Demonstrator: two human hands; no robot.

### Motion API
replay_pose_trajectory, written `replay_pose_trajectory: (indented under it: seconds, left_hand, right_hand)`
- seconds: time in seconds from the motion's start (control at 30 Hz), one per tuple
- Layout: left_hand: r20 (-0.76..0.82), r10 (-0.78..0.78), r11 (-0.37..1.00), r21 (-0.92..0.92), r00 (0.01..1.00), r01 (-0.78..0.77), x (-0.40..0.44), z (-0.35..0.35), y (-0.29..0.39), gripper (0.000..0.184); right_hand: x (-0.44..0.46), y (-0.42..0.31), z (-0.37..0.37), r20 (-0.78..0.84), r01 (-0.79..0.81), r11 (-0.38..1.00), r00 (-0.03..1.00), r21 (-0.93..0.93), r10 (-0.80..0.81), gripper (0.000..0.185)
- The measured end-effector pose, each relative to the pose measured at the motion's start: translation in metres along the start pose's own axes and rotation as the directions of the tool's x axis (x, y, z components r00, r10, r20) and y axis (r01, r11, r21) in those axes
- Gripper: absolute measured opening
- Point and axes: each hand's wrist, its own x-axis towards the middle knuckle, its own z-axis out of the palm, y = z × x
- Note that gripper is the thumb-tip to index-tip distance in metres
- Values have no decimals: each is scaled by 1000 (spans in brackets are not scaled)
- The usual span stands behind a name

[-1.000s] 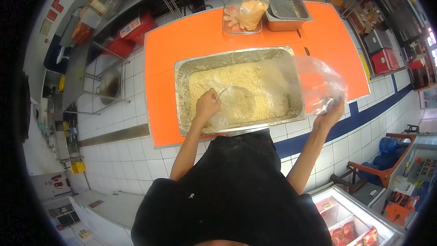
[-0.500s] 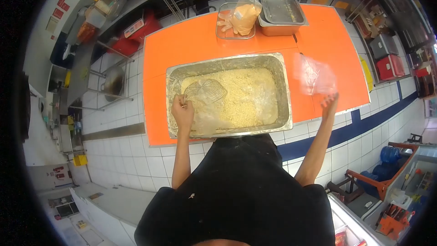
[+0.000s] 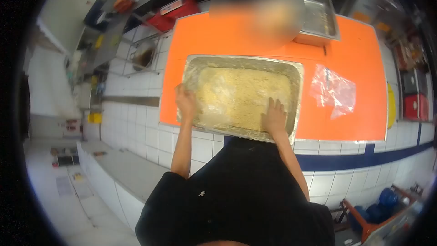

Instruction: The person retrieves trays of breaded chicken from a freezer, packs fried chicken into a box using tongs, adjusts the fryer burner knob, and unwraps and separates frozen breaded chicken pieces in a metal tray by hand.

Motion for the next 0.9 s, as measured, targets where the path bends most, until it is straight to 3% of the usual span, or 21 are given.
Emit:
replay_pose_trajectory:
  seconds: [0.03,0.07,0.1,0.13,0.17,0.23,0.27,0.33,0.43,0.47,0.53,0.57,0.67,0.73,0.77,0.83,0.9]
  left_hand:
    - [77,20,994,109,997,-28,-13,17,-23,35]
    - [161,32,975,210,986,-66,-23,29,-37,37]
    - [172,5,986,161,985,-33,-27,24,-16,34]
    - [188,-19,994,106,982,-1,-30,12,9,31]
    - [182,-26,994,113,983,5,-30,0,20,31]
    - [327,-221,973,5,919,232,-26,-12,32,25]
    - [322,-226,971,2,920,238,-22,-10,26,25]
    - [81,-167,984,-44,983,170,-15,-8,7,16]
    - [61,-199,980,27,978,198,1,-4,-2,5]
    - [74,-204,979,20,976,203,-2,-1,-5,5]
    - [248,-199,979,16,948,201,-4,13,-8,7]
    - [268,-192,980,2,944,199,-5,18,-5,7]
    - [216,-133,987,-63,967,150,5,23,-11,10]
    - [65,-95,988,-114,993,102,15,34,-21,11]
    - [79,-91,986,-134,993,101,18,37,-24,11]
    - [225,-308,908,-220,924,356,27,41,-31,10]
    - [238,-273,917,-229,932,327,27,40,-36,12]
  right_hand:
    - [7,-2,9,6,38,999,999,17,-38,54]
    - [15,2,17,201,-42,999,979,22,37,63]
    - [25,1,22,382,-124,992,917,3,114,73]
    - [32,-4,11,466,-203,975,874,90,139,56]
    - [32,-3,22,468,-193,977,874,92,128,56]
    - [25,18,57,502,-163,984,859,78,102,46]
    - [23,24,61,500,-155,985,860,75,98,46]
    - [15,25,68,604,-83,993,797,85,14,40]
    - [19,6,34,688,-132,987,725,87,36,40]
    - [18,-3,22,692,-140,987,720,75,49,40]
    - [20,-30,6,480,-165,966,876,197,52,52]
    - [20,-39,6,433,-93,975,901,203,-4,59]
    - [23,-76,13,412,48,959,896,281,-165,73]
    - [21,-107,21,455,68,978,878,197,-152,70]
    - [20,-118,27,492,107,987,857,117,-151,67]
    - [18,-130,55,473,120,991,870,64,-136,56]
    - [18,-130,73,451,130,992,884,8,-119,46]
